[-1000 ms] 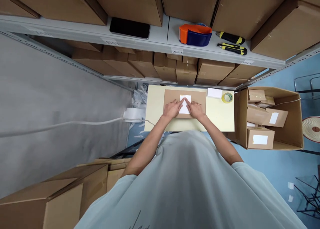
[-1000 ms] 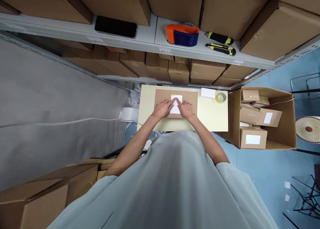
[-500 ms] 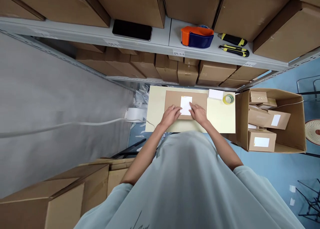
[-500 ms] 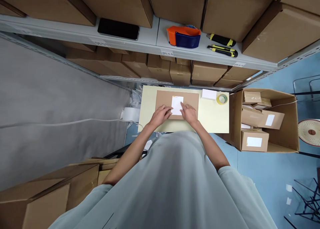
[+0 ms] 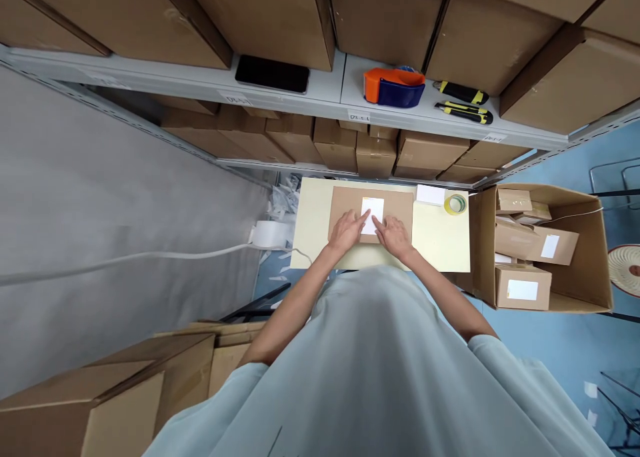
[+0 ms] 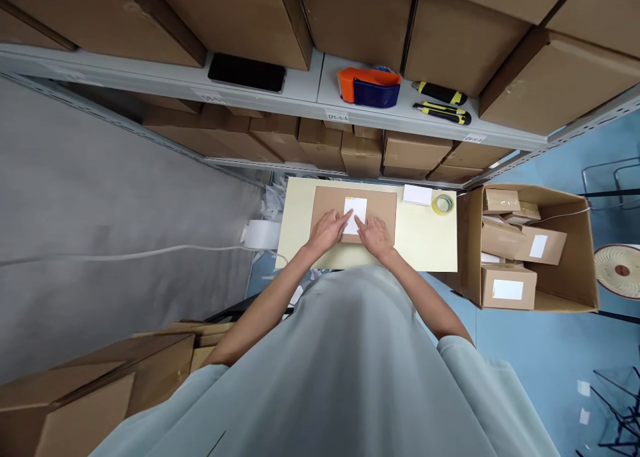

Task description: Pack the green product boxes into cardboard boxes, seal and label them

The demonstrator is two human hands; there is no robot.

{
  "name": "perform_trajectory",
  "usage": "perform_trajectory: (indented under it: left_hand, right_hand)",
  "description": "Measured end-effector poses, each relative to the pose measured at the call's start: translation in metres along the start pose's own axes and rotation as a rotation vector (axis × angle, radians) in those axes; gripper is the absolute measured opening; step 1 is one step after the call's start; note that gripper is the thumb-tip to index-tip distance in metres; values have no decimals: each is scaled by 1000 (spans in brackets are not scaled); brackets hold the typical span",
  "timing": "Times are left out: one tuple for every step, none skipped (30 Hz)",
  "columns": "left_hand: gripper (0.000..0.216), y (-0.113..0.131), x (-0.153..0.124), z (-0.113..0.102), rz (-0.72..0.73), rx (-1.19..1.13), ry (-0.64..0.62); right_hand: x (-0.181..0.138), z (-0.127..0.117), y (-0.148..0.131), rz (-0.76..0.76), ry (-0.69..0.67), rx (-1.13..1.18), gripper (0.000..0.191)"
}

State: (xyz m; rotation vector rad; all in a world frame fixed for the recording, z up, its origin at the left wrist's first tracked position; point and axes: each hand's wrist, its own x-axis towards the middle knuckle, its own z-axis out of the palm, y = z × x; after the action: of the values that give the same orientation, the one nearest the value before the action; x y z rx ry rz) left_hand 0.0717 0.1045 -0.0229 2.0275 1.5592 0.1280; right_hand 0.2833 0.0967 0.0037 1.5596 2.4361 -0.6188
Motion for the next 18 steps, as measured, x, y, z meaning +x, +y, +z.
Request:
perform_trajectory:
  left_hand:
    - [54, -3, -12, 6, 32, -20, 32]
    - [52, -6, -24, 12, 50, -41, 67]
    - [50, -9, -36, 18, 64, -57, 102]
    - [49, -11, -47, 24, 78, -70, 134]
    - [49, -13, -56, 30, 94, -82, 159]
    - [47, -15, -64, 35, 107, -95, 179]
    - [45, -16, -70, 39, 111, -109, 201]
    - [43, -17, -73, 43, 100, -122, 227]
    - [43, -18, -74, 46, 72, -134, 259]
    - [45, -18, -72, 47, 28, -143, 298]
    - [50, -18, -67, 48, -26, -148, 339]
    - [56, -18, -59, 47, -78, -151, 377]
    - [62, -18, -49, 44, -118, -152, 409]
    - [66, -17, -36, 41, -140, -152, 434]
    - [68, -15, -22, 37, -141, -149, 449]
    - [70, -14, -7, 32, -124, -144, 454]
    - [70, -12, 8, 28, -97, -134, 450]
    - [70, -11, 21, 25, -71, -122, 436]
  right_hand:
    - [-9, 6, 4, -30, 32, 21, 55]
    - [-18, 13, 8, -53, 69, 49, 52]
    - [-26, 20, 12, -69, 109, 81, 49]
    - [-34, 27, 16, -79, 153, 112, 47]
    - [-41, 35, 20, -79, 200, 141, 45]
    - [-47, 42, 23, -68, 249, 165, 43]
    - [-52, 48, 27, -48, 301, 185, 41]
    - [-56, 54, 31, -21, 353, 200, 41]
    - [-58, 58, 35, 11, 404, 210, 42]
    - [-59, 61, 40, 44, 449, 214, 46]
    - [-57, 63, 44, 75, 483, 213, 51]
    - [-54, 63, 48, 104, 503, 208, 58]
    - [-49, 62, 51, 130, 512, 199, 64]
    - [-42, 59, 53, 150, 510, 188, 71]
    - [-33, 56, 55, 162, 501, 178, 76]
    - [-23, 53, 55, 166, 490, 169, 80]
    - [-12, 49, 55, 164, 477, 161, 83]
    - [0, 46, 54, 157, 464, 154, 84]
